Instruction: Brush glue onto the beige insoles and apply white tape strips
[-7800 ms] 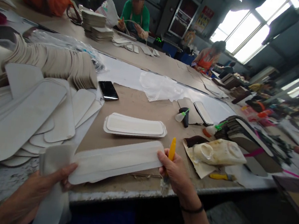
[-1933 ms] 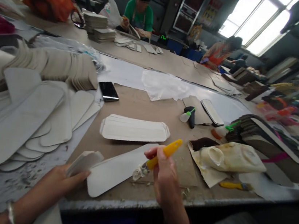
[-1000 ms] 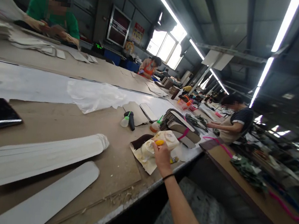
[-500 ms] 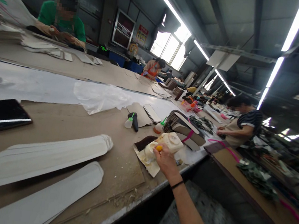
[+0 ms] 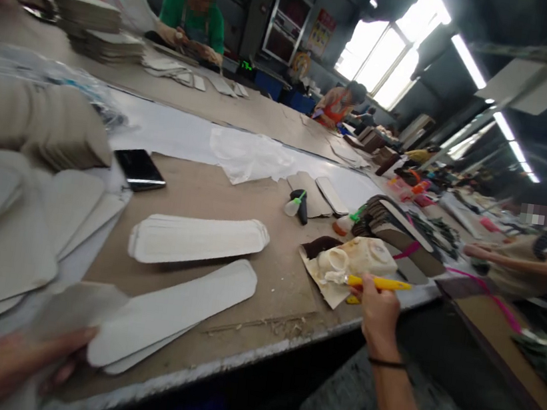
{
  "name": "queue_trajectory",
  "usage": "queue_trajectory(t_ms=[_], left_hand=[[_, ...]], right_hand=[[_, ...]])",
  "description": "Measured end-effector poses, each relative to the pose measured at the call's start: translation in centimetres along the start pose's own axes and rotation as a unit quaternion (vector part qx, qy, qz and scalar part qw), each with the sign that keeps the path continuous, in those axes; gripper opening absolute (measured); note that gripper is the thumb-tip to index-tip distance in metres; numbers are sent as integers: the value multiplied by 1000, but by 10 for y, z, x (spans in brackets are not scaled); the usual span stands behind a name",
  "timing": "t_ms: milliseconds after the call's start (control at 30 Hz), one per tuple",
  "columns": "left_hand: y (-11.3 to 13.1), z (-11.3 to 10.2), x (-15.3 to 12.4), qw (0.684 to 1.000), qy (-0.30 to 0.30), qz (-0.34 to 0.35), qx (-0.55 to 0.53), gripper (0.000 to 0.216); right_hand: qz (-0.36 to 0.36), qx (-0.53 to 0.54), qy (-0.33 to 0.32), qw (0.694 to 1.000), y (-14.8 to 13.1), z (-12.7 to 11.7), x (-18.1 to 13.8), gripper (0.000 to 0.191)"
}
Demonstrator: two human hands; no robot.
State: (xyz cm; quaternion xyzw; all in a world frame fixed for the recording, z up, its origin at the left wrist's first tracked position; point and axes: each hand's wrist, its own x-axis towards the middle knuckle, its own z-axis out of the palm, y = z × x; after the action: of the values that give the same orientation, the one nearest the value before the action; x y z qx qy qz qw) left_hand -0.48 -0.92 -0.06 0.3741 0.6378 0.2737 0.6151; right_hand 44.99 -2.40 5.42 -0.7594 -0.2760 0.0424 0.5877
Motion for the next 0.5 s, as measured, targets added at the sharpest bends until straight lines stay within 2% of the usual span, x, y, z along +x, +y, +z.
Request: queue_trajectory(t_ms=[67,133,233,300,400,500], left_hand=[[2,-4,-3,999,-38,-21,-27,47],[7,-5,-3,997,-49,-49,-45,51],[11,-3,-1,995,-48,-66,-65,51],[9,-3,1,993,-53,-65,-78,50],[3,-5,5,992,-63,-60,-90,46],[-1,-7,6,992,-67,-55,-95,44]], right_hand=[[44,51,-80,995,-10,21,-42,42],[84,99,-169,977,-26,46,-94,48],[183,185,-300,918,-52,83,-168,48],[218,208,-339,892,-63,104,-202,50],[225,202,-366,880,-64,121,-222,52],[191,165,-377,891,-57,122,-220,50]])
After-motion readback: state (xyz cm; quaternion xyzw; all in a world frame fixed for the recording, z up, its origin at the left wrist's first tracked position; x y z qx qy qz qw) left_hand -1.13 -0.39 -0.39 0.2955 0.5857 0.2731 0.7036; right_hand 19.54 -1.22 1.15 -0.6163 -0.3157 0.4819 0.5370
